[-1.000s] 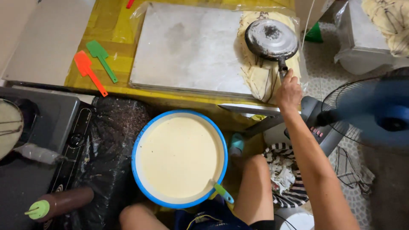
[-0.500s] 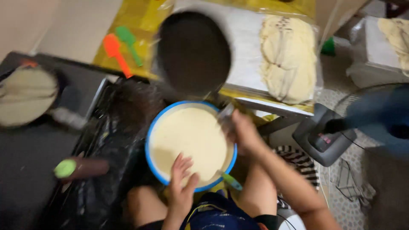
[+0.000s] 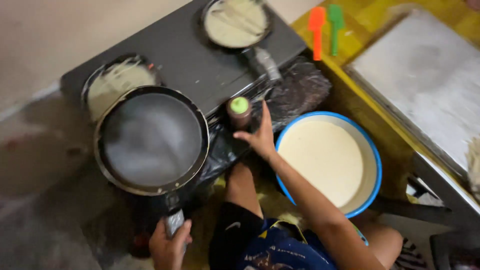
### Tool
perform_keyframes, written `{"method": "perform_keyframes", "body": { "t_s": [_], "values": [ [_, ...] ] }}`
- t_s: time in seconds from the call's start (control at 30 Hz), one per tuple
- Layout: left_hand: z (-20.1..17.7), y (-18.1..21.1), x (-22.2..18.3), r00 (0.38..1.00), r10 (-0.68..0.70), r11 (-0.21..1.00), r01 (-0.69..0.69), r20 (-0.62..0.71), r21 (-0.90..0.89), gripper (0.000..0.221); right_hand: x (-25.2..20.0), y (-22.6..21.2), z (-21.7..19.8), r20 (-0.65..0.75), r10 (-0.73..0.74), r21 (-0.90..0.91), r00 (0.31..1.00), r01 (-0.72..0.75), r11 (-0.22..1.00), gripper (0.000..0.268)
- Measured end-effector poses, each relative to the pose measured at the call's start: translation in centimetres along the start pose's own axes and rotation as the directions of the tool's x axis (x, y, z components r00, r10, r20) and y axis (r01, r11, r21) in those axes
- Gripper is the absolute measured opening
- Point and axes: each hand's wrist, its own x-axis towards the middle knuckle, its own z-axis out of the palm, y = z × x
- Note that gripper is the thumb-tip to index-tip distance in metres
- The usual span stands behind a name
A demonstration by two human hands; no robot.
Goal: Preparing crepes by pouring batter into pans, spreading it, and flipping them on a stove
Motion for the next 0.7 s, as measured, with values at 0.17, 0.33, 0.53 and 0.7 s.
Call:
{"method": "perform_keyframes", "body": {
  "t_s": [0.17, 0.33, 0.53, 0.7],
  "values": [
    [1.3, -2.1, 0.8, 0.998, -0.011, 1.000, 0.012, 0.056, -0.008, 0.026, 3.9, 1.3, 3.5, 0.108, 0.192, 0.354, 0.976, -0.218, 0.910, 0.070],
    [5.4, -2.4, 0.3, 0.959, -0.026, 0.990, -0.015, 0.282, 0.142, 0.023, 3.2, -4.1, -12.0, 0.130, 0.085, 0.199, 0.988, -0.110, 0.974, 0.069],
    [14.5, -5.9, -2.1, 0.732, -0.003, 0.993, -0.080, 0.681, 0.090, 0.043, -2.7, -15.1, -25.2, 0.402, 0.800, -0.906, 0.446, 0.067, 0.418, 0.085],
    [19.2, -5.9, -5.9, 0.540, -0.020, 0.993, -0.089, 0.841, 0.080, 0.038, -6.0, -12.0, -31.1, 0.213, 0.754, -0.964, 0.621, 0.258, 0.059, 0.075]
  ]
}}
